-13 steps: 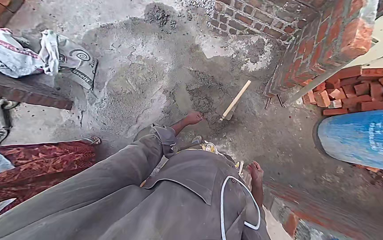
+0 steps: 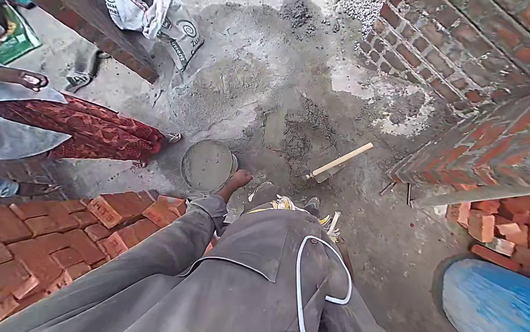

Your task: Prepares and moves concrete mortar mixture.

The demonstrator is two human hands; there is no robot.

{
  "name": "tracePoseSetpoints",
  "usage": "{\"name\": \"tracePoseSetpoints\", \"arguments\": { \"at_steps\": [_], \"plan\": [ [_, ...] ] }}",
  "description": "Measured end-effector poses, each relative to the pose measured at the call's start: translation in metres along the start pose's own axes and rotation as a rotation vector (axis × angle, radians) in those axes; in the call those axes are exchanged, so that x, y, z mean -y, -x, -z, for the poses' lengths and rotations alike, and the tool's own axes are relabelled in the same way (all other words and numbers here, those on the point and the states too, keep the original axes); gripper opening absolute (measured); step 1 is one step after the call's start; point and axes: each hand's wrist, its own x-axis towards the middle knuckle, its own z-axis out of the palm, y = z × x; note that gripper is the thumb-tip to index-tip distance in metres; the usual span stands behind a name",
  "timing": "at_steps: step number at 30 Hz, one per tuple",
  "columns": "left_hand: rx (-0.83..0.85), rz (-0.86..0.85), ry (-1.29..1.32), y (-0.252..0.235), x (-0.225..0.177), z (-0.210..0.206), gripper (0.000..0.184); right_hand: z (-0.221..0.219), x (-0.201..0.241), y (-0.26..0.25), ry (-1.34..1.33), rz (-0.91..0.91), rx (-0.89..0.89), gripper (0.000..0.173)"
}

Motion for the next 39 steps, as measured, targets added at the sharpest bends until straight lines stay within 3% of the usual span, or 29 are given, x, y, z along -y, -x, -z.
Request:
{"name": "tracePoseSetpoints", "arguments": {
  "at_steps": [1, 3, 8, 12, 15, 19, 24, 26, 28, 30, 32, 35, 39],
  "plan": [
    [-0.016, 0.038, 0.080, 0.010, 0.000, -0.017, 0.042, 0.031, 0.003, -0.026, -0.042, -0.232, 0.234, 0.036],
    [-0.019, 0.091, 0.176, 0.033, 0.003, -0.054, 0.043, 0.066, -0.009, -0.065, -0.096, -0.423, 0.291, 0.037],
    [-0.083, 0.268, 0.507, 0.069, 0.028, -0.100, 0.044, 0.126, -0.005, -0.160, 0.024, -0.378, 0.265, 0.040],
    [-0.229, 0.441, 0.895, 0.088, 0.074, -0.105, 0.045, 0.124, 0.072, -0.219, 0.083, -0.240, 0.290, 0.038],
    [-0.357, 0.523, 1.210, 0.080, 0.106, -0.102, 0.045, 0.089, 0.151, -0.231, 0.123, -0.118, 0.340, 0.036],
    [-0.464, 0.571, 1.486, 0.030, 0.175, -0.101, 0.049, -0.010, 0.227, -0.220, 0.216, 0.026, 0.424, 0.036],
    [-0.547, 0.852, 1.805, -0.050, 0.254, -0.061, 0.052, -0.149, 0.258, -0.133, 0.368, 0.085, 0.604, 0.034],
    [-0.618, 0.820, 1.866, -0.109, 0.314, -0.076, 0.059, -0.202, 0.264, -0.096, 0.504, 0.133, 0.733, 0.034],
    [-0.632, 0.791, 1.915, -0.135, 0.352, -0.075, 0.064, -0.245, 0.264, -0.058, 0.679, 0.154, 0.924, 0.038],
    [-0.623, 0.752, 2.004, -0.143, 0.367, -0.058, 0.066, -0.275, 0.271, -0.036, 0.781, 0.149, 1.065, 0.042],
    [-0.623, 0.709, 2.094, -0.145, 0.371, -0.043, 0.064, -0.293, 0.287, -0.026, 0.788, 0.178, 1.082, 0.041],
    [-0.618, 0.734, 2.061, -0.146, 0.364, -0.044, 0.064, -0.292, 0.321, -0.031, 0.719, 0.195, 0.958, 0.037],
    [-0.466, 0.581, 2.116, -0.142, 0.344, -0.034, 0.058, -0.282, 0.345, -0.072, 0.661, 0.224, 0.806, 0.035]
  ]
}}
